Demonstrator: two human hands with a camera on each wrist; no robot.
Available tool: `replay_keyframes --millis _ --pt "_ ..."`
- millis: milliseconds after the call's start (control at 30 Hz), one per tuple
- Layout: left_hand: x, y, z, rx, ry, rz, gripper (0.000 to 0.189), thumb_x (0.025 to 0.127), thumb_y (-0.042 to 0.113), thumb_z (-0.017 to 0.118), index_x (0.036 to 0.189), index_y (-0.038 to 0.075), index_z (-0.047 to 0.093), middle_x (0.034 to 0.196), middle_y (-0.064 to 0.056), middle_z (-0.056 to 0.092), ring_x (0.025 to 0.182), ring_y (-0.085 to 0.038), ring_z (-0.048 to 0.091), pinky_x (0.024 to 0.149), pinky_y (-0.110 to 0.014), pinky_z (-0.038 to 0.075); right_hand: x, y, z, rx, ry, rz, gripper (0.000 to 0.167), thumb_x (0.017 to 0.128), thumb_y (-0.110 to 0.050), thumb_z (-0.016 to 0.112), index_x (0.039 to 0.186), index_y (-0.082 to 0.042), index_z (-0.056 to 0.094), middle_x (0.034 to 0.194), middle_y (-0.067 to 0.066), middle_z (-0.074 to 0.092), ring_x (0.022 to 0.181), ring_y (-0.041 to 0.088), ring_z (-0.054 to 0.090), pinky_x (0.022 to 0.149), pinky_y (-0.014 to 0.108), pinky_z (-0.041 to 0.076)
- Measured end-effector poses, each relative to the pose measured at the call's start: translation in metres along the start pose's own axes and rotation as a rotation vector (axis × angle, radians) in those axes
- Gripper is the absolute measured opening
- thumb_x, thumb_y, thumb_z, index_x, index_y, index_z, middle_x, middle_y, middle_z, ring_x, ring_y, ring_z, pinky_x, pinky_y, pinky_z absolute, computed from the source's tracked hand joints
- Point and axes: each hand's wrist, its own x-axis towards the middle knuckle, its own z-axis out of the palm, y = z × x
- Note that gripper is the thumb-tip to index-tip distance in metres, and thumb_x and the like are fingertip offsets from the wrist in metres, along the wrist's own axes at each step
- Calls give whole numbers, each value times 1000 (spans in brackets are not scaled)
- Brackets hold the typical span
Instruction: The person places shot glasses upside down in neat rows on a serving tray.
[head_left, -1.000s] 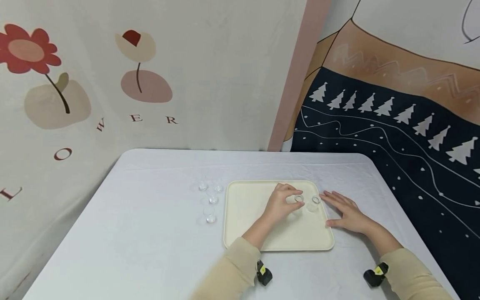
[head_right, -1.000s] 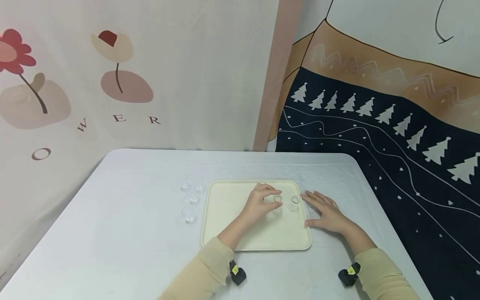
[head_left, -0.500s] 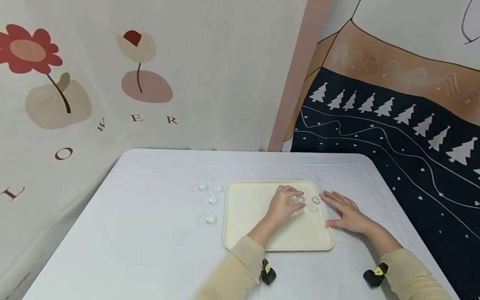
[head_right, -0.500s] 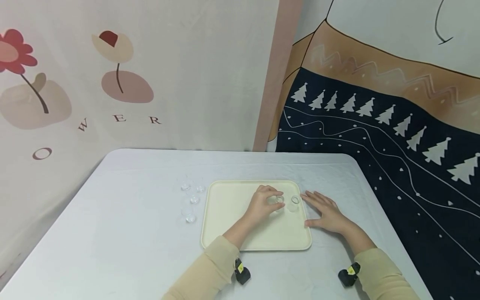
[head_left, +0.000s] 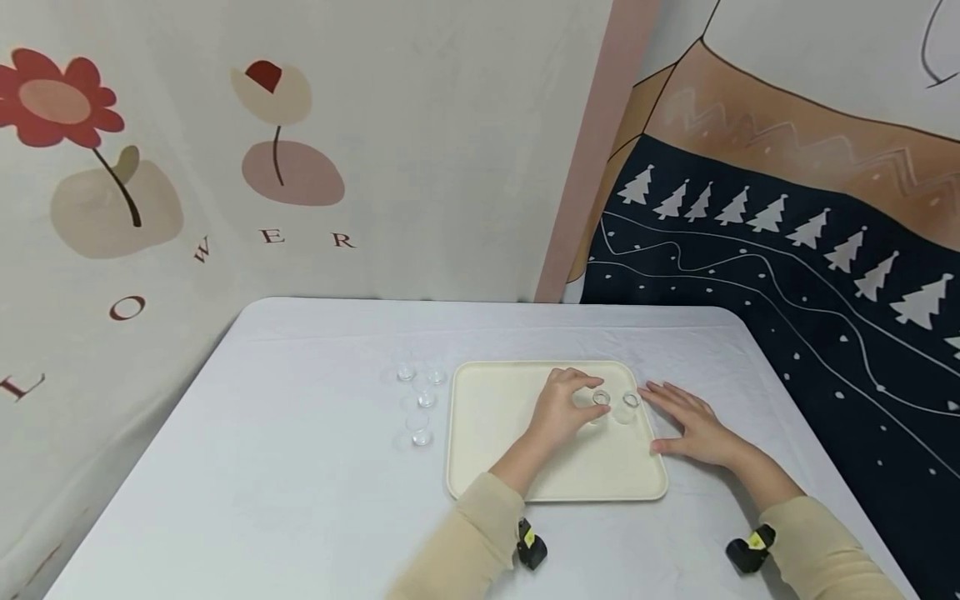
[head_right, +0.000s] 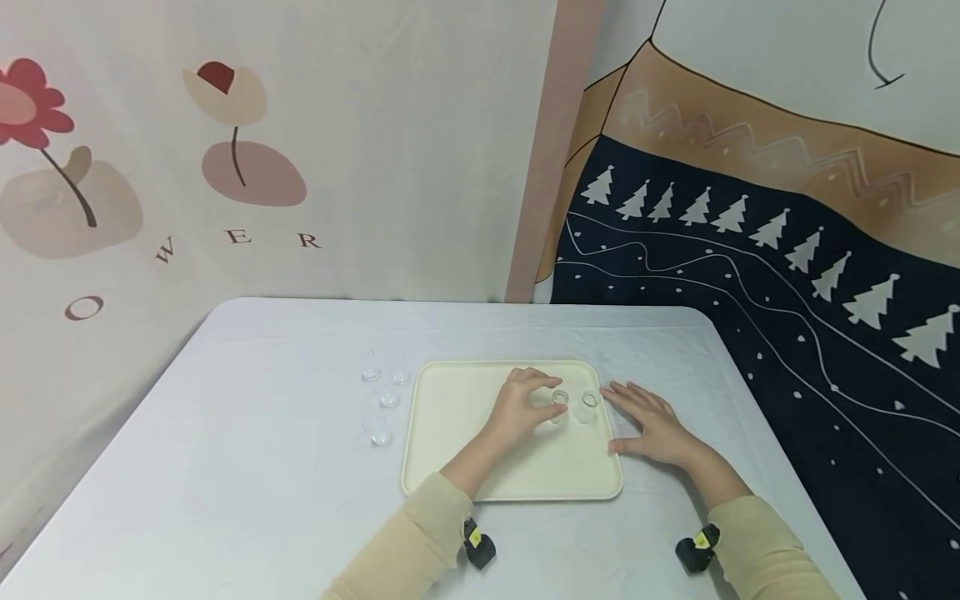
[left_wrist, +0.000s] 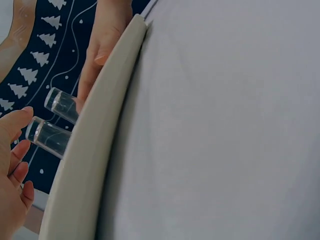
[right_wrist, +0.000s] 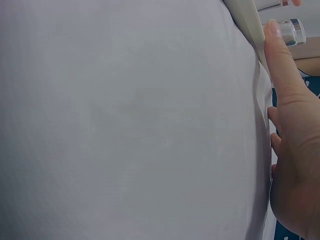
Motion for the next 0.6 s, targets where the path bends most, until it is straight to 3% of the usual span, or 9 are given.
replay_keyframes --millis 267,600 --pt "-7 5 -25 -71 26 -43 39 78 25 81 113 12 71 108 4 63 106 -12 49 90 -24 43 0 -2 -1 20 4 -5 87 76 -45 76 146 -12 38 151 24 27 137 49 12 102 69 4" --pt "-25 3 -59 -106 81 -16 40 77 19 82 114 8 69 106 3 64 107 -14 49 93 -31 42 -1 -2 0 20 13 -22 87 74 -44 77 146 -13 38 150 24 28 137 49 13 102 69 5"
